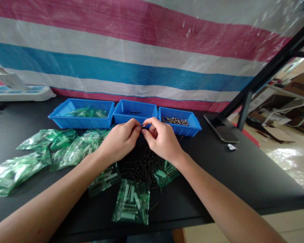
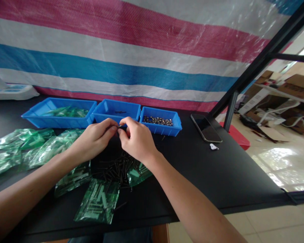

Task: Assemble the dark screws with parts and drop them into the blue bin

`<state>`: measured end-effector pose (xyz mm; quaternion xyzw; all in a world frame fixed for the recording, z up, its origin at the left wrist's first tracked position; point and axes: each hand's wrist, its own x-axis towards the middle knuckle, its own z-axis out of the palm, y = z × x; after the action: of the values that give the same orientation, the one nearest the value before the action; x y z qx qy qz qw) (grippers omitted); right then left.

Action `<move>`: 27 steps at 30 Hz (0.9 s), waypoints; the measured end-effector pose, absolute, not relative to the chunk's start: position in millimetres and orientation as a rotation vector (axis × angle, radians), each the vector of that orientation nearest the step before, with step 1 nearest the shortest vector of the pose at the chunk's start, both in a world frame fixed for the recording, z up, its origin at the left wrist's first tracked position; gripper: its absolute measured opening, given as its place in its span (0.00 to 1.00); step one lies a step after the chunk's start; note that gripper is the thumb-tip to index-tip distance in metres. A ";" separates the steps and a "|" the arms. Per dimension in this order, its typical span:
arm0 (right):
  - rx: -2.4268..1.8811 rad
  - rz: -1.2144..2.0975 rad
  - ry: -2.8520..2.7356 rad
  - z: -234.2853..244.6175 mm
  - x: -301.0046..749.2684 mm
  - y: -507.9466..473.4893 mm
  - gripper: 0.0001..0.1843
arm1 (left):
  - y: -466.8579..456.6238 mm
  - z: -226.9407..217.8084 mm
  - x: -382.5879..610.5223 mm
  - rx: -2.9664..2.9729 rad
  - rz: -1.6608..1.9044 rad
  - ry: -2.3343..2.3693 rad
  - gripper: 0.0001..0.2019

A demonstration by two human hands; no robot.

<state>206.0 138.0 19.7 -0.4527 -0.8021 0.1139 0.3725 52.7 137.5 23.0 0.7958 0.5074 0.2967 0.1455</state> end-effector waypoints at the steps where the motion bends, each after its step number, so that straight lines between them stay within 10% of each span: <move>1: -1.145 0.290 -2.059 19.7 205.9 138.0 0.07 | 137.1 23.7 52.8 2.286 0.846 1.469 0.13; 27: -1.340 -0.356 -1.770 38.1 269.8 175.3 0.07 | 141.3 16.0 43.4 2.496 0.421 1.278 0.12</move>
<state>269.8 175.3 38.1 -0.5374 -0.7100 -0.1430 0.4320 43.4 141.3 16.0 0.8700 0.4453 0.1466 0.1523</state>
